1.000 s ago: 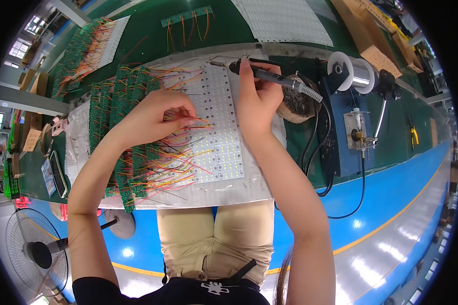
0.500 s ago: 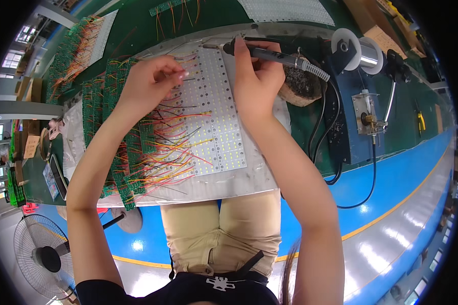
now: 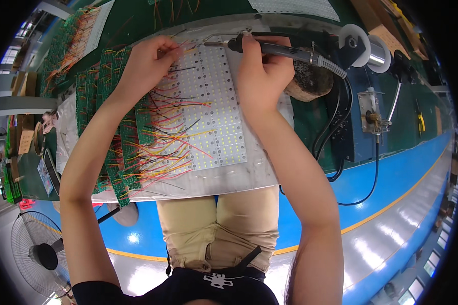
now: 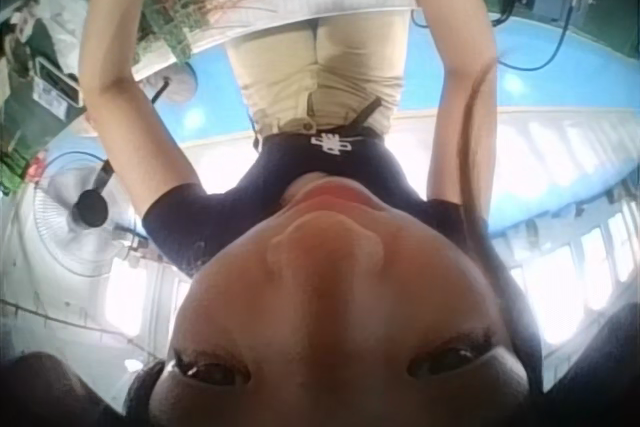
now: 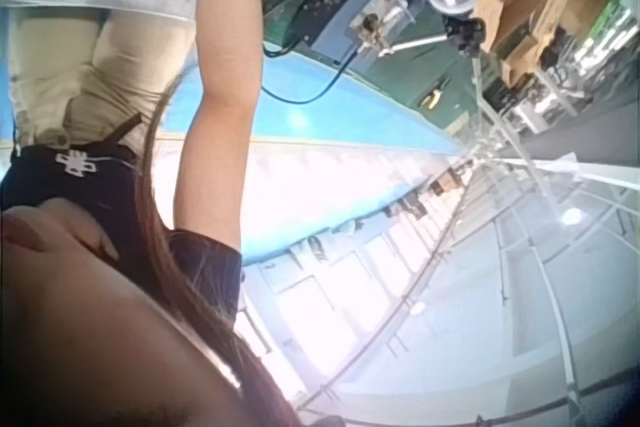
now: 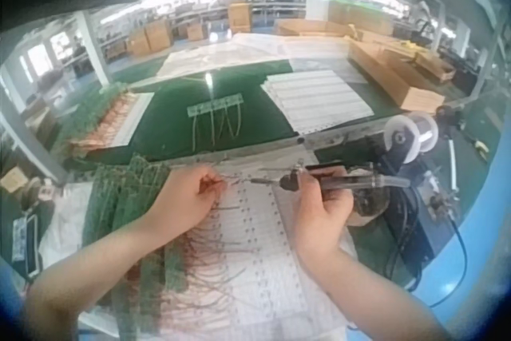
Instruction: The person untangles wires on circuit boards by hand and solders the wire ends to an LED panel using a soldering iron.
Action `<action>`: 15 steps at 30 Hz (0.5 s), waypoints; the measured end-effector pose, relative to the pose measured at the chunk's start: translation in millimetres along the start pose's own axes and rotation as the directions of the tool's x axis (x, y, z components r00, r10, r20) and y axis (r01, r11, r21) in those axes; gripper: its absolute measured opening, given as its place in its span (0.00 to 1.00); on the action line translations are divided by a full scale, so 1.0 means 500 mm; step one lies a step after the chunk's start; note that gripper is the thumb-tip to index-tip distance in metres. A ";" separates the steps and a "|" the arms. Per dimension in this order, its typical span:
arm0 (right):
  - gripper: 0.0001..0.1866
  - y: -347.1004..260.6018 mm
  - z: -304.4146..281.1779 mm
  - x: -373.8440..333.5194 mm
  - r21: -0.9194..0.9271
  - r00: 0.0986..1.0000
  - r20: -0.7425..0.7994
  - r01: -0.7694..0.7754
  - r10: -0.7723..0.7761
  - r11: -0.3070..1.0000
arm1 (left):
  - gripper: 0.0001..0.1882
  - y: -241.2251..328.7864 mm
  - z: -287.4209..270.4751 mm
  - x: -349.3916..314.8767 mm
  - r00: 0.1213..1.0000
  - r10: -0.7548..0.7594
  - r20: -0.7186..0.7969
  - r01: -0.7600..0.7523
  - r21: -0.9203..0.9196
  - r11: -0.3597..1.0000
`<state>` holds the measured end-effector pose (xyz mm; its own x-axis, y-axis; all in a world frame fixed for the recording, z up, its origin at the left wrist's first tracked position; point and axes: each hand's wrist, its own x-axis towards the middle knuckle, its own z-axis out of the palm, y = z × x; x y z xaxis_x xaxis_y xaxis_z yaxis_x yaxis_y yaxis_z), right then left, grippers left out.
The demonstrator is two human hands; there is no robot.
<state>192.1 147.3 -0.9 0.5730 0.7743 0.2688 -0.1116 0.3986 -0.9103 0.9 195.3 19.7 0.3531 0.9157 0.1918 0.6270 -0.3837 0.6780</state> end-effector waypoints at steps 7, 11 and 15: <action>0.06 0.004 0.001 0.000 -0.020 0.998 0.042 0.056 -0.055 0.998 | 0.08 -0.001 0.011 -0.006 0.990 0.130 -0.054 -0.121 0.149 0.981; 0.08 0.004 -0.005 -0.001 -0.001 0.998 0.062 0.004 -0.004 1.000 | 0.07 0.001 0.009 -0.007 0.990 0.131 -0.051 -0.122 0.147 0.982; 0.08 0.003 -0.008 -0.003 -0.011 0.998 0.067 0.018 -0.017 1.000 | 0.07 0.001 0.009 -0.009 0.988 0.148 -0.052 -0.138 0.150 0.979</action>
<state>194.3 144.9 -3.9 0.5187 0.7987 0.3049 -0.0923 0.4068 -0.9088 2.8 190.4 16.1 0.4050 0.8540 0.3266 0.6694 -0.5203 0.5303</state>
